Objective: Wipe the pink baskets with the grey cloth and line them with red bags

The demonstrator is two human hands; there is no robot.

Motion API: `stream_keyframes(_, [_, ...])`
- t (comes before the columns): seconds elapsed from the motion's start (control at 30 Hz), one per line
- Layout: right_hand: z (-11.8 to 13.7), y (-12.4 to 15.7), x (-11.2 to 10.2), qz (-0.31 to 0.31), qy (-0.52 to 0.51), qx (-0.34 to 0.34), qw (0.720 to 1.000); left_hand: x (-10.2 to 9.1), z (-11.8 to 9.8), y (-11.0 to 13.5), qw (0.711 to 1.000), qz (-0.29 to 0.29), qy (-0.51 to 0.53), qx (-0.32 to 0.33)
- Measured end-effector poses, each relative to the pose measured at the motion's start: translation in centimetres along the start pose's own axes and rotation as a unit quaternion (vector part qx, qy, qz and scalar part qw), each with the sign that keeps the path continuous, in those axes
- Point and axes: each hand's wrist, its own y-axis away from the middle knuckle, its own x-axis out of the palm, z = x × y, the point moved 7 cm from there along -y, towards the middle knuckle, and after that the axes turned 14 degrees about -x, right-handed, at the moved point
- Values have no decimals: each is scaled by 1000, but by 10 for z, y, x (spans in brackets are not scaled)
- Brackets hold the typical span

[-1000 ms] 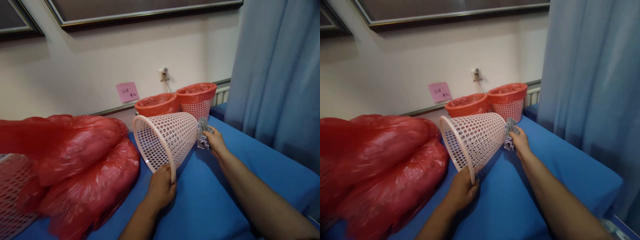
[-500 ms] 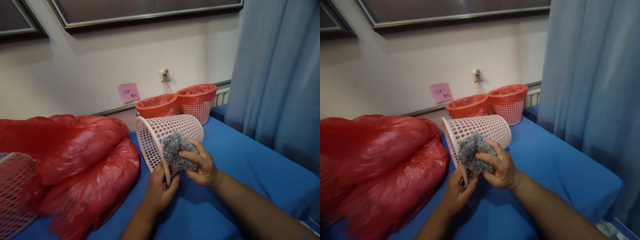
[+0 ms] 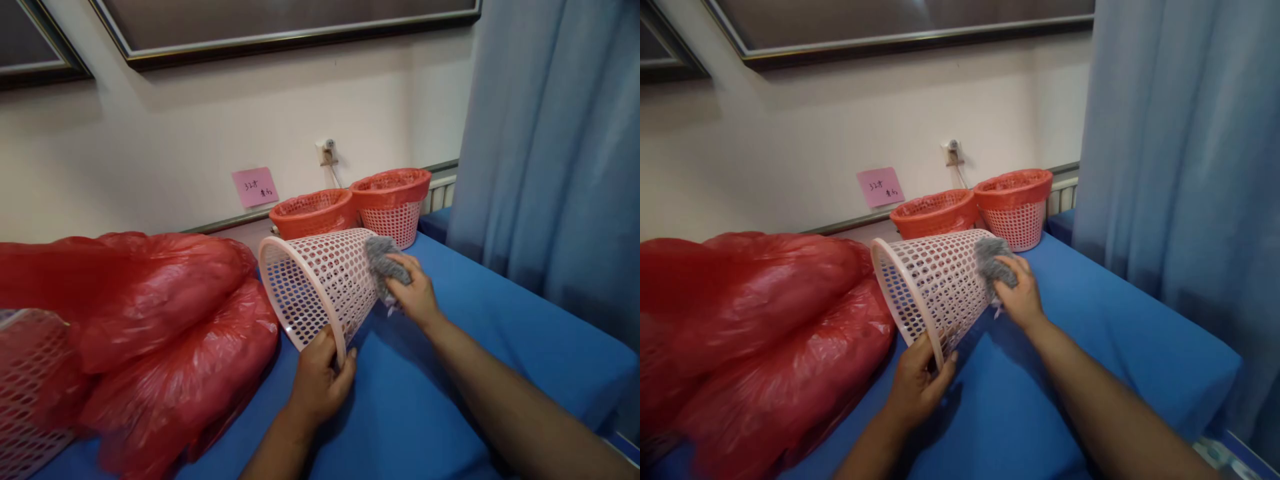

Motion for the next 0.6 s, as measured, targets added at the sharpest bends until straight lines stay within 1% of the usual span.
stream_keyframes(0.03, [24, 7, 8, 50, -4, -78, 996, 0, 0, -1, 1000, 1, 3, -5])
stream_keyframes(0.07, [48, 17, 16, 103, -14, -156, 982, -1, 1, -1, 1000, 2, 8, -7])
stream_keyframes(0.1, [69, 29, 23, 151, -29, -219, 964, -1, 1, -2, 1000, 4, 14, -6])
stream_keyframes(0.13, [85, 39, 27, 184, -44, -262, 946, -1, 1, -2, 1000, 8, 20, -3])
stream_keyframes(0.17, [94, 46, 29, 204, -53, -290, 934, -1, 1, -2, 1000, 10, 24, 1])
stream_keyframes(0.2, [98, 49, 30, 209, -52, -302, 929, -1, 1, -2, 1000, 11, 25, 3])
stream_keyframes(0.23, [94, 47, 29, 197, -39, -297, 934, -1, 2, -3, 1000, 10, 23, 3])
stream_keyframes(0.27, [83, 41, 27, 172, -15, -275, 946, 0, 3, -3, 1000, 9, 19, 1])
stream_keyframes(0.3, [66, 32, 23, 139, 16, -237, 961, 0, 3, -3, 1000, 9, 16, -1])
stream_keyframes(0.37, [20, 12, 10, 62, 82, -120, 987, 1, 5, -3, 1000, 11, 11, -2])
stream_keyframes(0.43, [-25, -4, -5, -2, 123, 0, 992, 3, 6, -2, 1000, 17, 6, 2])
stream_keyframes(0.47, [-39, -9, -10, -19, 134, 31, 990, 5, 6, -1, 1000, 22, -2, 4])
stream_keyframes(0.5, [-48, -12, -14, -31, 140, 51, 988, 8, 7, -1, 999, 29, -13, 5])
stream_keyframes(0.53, [-51, -14, -16, -38, 142, 58, 987, 10, 9, 0, 999, 37, -24, 4])
stream_keyframes(0.57, [-46, -13, -16, -41, 141, 49, 988, 13, 11, 0, 998, 46, -36, 0])
stream_keyframes(0.6, [-35, -11, -14, -35, 134, 25, 990, 16, 14, -1, 997, 56, -45, -8])
